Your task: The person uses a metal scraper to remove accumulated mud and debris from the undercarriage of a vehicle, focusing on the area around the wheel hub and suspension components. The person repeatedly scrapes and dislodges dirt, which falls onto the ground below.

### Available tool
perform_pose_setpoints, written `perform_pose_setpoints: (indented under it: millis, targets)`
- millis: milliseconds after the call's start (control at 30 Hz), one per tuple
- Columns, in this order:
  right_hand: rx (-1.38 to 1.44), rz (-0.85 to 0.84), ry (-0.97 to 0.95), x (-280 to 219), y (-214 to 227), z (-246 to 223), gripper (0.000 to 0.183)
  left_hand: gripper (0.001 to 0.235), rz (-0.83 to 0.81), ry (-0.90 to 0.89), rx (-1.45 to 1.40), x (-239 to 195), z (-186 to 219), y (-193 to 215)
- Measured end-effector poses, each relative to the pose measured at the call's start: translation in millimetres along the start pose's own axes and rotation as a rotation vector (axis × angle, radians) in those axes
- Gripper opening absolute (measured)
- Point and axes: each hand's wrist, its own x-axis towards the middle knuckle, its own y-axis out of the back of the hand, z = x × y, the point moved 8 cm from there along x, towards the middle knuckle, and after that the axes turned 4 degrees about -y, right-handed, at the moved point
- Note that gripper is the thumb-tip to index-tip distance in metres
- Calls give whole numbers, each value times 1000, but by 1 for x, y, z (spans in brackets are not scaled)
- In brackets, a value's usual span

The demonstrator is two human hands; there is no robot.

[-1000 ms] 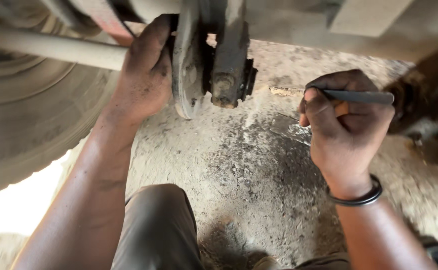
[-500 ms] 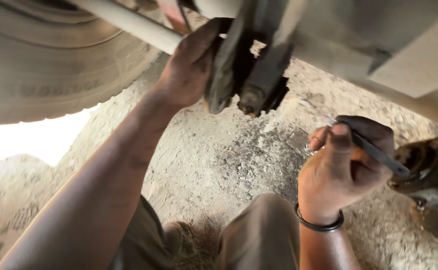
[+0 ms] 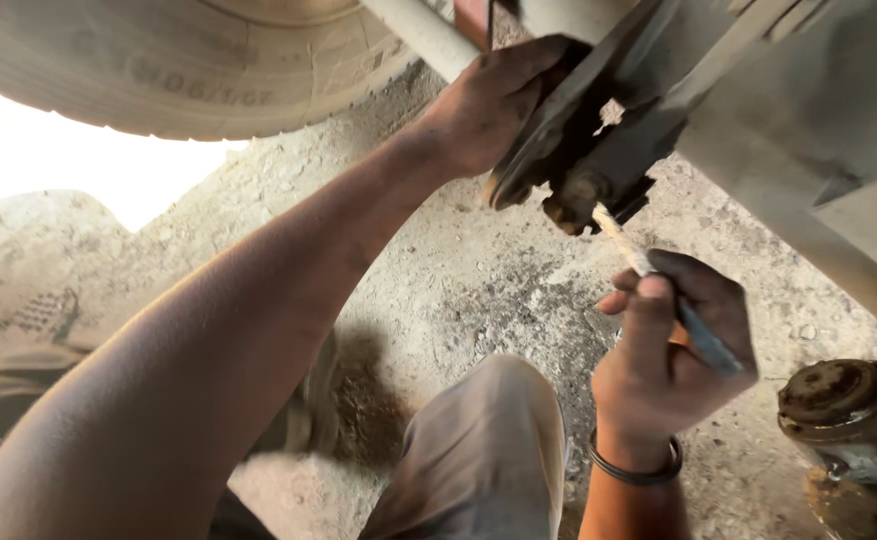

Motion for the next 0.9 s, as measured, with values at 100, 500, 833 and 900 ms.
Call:
perform_pose_setpoints:
  millis: [100, 500, 833, 900]
  targets:
    - [-218, -90, 60, -6, -10, -2, 15, 37, 18, -41, 100, 0, 6, 2]
    - [-513, -252, 253, -13, -32, 11, 19, 37, 54, 21, 157, 9, -2, -1]
    - [-501, -232, 98, -43, -37, 2, 21, 19, 184, -245, 333, 2, -3, 2]
    - [-545, -234, 116, -46, -40, -1, 21, 18, 172, -219, 287, 4, -6, 0]
